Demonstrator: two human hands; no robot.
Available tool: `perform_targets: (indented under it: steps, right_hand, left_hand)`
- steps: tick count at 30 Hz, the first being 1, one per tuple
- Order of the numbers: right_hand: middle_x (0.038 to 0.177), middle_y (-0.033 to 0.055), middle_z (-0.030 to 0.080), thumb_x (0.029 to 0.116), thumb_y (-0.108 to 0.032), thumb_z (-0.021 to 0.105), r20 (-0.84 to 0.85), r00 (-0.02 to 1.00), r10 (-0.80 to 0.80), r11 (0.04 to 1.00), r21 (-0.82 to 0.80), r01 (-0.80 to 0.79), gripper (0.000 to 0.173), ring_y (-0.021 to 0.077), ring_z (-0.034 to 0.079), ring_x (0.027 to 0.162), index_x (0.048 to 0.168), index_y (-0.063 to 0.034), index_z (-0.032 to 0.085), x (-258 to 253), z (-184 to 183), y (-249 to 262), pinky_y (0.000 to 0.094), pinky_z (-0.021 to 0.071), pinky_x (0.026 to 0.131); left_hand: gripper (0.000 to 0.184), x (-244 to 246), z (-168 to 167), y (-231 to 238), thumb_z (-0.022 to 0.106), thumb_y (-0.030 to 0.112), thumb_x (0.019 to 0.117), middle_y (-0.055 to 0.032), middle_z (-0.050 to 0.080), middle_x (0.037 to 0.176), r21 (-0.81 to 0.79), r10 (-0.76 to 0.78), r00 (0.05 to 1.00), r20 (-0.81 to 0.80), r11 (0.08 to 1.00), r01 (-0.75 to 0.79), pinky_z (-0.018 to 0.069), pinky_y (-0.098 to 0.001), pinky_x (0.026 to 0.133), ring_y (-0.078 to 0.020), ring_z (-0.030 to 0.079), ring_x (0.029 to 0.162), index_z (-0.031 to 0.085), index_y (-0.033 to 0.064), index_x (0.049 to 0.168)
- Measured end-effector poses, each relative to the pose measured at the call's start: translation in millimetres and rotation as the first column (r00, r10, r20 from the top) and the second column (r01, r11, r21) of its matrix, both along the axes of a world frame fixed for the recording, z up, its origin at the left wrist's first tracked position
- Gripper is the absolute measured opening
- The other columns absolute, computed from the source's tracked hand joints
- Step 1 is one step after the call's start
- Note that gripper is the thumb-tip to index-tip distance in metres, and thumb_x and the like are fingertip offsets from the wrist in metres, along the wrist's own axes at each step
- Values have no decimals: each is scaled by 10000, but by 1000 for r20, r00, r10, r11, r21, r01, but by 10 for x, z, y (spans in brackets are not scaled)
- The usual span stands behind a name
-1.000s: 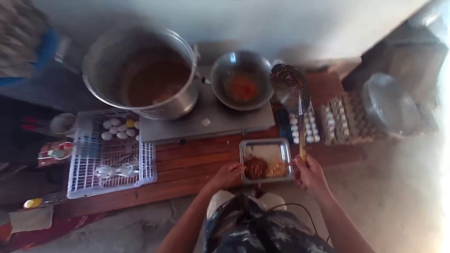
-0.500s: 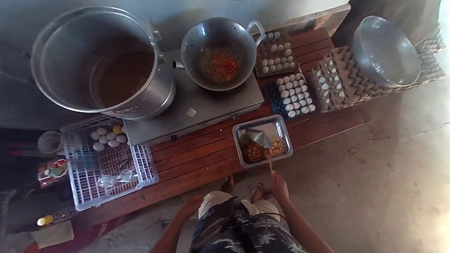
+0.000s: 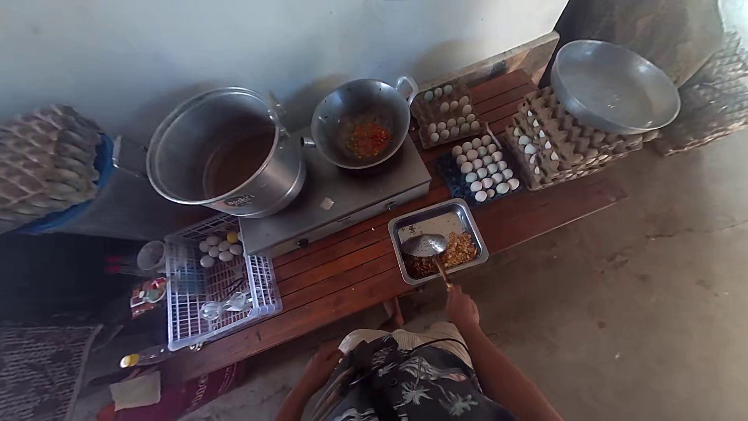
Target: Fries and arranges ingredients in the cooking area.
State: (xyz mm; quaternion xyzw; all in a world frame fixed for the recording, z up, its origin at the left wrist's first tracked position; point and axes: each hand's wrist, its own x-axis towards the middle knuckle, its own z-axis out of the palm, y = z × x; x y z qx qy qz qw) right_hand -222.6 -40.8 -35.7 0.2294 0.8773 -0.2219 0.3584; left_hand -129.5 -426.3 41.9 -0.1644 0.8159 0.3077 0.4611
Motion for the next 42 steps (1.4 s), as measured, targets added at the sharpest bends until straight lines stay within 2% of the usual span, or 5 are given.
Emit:
perform_targets:
  steps: [10,13,17,27,42]
  right_hand:
    - [1192,213,698,1132,-385,326,-41,983,-181,965,-202,170,482,359,688,1115,1359,-53,591,88,7,93,557,539,954]
    - [658,36,475,1143,-311,341,84,810,-580,644,-562,520,404,124,431,475,1081,-14,609,171,151,129,277,407,450]
    - [527,-71,368,1135,-420,264,602,500,-623,-51,-670,741,424,19,311,350,1007,-109,523,184,454,337,170,294,326]
    - [534,-85,416,1131,-384,318,703,527,-477,-365,-704,609,348,-15,387,349,973,-144,515,220,937,363,132,373,331]
    - [647,20,558,1088,-612,217,201,864,-461,406,-818,407,691,114,473,455,1050,-59,631,54,1205,-285,279,438,437]
  left_hand:
    - [331,218,-40,-156,465,164,1101,-255,651,1238,-39,84,994,77,996,-81,484,-484,1012,-336,646,1119,605,-37,1325]
    - [342,-12,-132,-211,476,213,1099,-229,666,1166,-15,156,987,37,988,-156,524,-467,917,-295,661,1000,611,-28,1301]
    - [375,-570,-233,-26,461,275,1101,-199,679,1102,62,111,990,-89,992,-106,538,-457,882,-264,664,937,633,-11,1271]
    - [443,-1557,116,1444,425,363,1104,-149,655,1260,321,-273,962,-10,910,262,498,-432,988,-233,638,1114,614,52,1357]
    - [480,-1685,369,2171,361,453,1108,-89,675,911,540,142,898,416,756,-370,570,-379,728,-193,665,794,614,47,1149]
